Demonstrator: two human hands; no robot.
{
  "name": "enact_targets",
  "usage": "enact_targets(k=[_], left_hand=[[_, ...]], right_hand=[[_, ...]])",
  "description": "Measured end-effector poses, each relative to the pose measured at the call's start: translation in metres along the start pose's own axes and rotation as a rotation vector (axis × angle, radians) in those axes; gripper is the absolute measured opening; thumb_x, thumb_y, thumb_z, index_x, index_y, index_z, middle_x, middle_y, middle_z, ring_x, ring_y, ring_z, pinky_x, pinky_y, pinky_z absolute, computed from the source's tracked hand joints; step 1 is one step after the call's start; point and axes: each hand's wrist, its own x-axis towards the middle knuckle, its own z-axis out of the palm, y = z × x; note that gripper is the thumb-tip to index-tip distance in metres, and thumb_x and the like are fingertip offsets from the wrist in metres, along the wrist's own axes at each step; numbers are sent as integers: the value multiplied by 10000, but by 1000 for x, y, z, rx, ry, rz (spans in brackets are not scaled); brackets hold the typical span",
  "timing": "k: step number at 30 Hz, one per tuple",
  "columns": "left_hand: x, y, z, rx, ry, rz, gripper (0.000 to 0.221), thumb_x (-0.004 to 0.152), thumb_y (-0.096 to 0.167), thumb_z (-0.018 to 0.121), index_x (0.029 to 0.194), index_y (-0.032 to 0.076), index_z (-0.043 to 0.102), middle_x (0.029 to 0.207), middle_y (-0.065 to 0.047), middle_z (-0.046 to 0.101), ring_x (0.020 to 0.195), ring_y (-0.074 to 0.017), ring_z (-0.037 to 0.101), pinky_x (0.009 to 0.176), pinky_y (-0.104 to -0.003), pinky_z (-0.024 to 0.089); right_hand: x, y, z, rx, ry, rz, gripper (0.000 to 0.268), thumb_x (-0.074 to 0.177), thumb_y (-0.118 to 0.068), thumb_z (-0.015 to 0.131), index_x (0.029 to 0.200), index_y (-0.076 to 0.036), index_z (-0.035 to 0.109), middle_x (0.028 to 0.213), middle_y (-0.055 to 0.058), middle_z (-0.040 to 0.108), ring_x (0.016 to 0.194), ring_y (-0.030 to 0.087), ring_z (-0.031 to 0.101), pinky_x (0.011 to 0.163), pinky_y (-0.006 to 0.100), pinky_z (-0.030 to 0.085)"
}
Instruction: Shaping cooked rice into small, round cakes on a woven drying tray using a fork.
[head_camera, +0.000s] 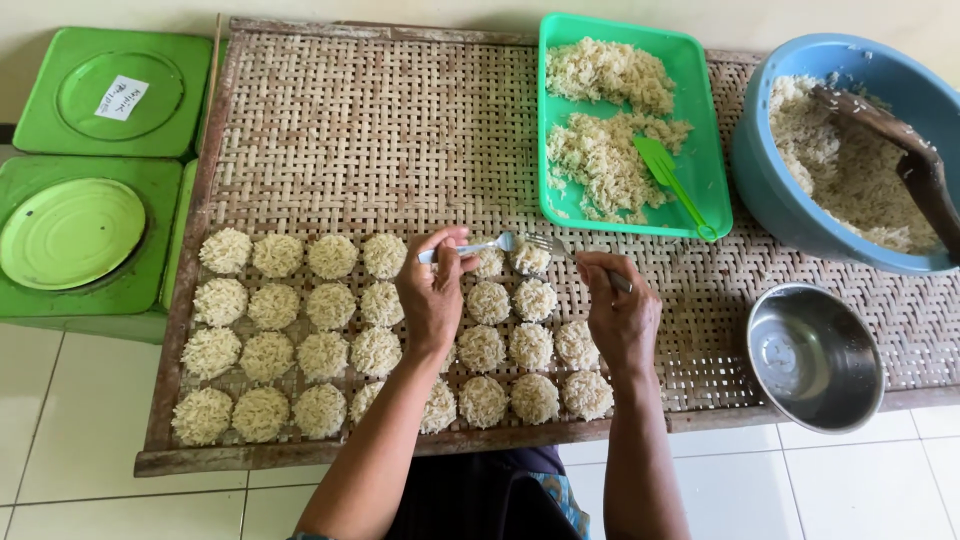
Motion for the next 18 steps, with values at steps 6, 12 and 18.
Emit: enact_targets(k=[6, 12, 18], left_hand=[[2, -10, -2, 9, -14, -1, 204, 1069, 101, 508, 1172, 44, 675, 1024, -175, 616, 910, -245, 712, 796, -353, 682], [-2, 12, -9, -83, -1, -99, 228, 1071, 93, 483, 1206, 45, 660, 1053, -203, 617, 922, -266, 723, 817, -366, 681], [-7, -1, -7, -38, 3, -89, 203, 1052, 115, 530, 1155, 42, 689, 1015, -203, 653, 894, -253, 735, 785, -362, 683]], right_hand=[[-7, -10, -16, 34, 42, 15, 134, 1059, -86, 572, 1039, -66, 704, 1028, 199, 761, 903, 340, 757, 778, 450, 633], [-9, 4, -11, -6, 10, -3, 103, 1037, -55, 605, 1030, -66, 707, 1027, 173, 768, 877, 316, 763, 751, 418, 635], [-5, -26, -10, -36, -13, -52, 132, 1064, -20, 559, 1030, -10, 686, 1042, 250, 746, 885, 389, 757, 741, 465, 646]])
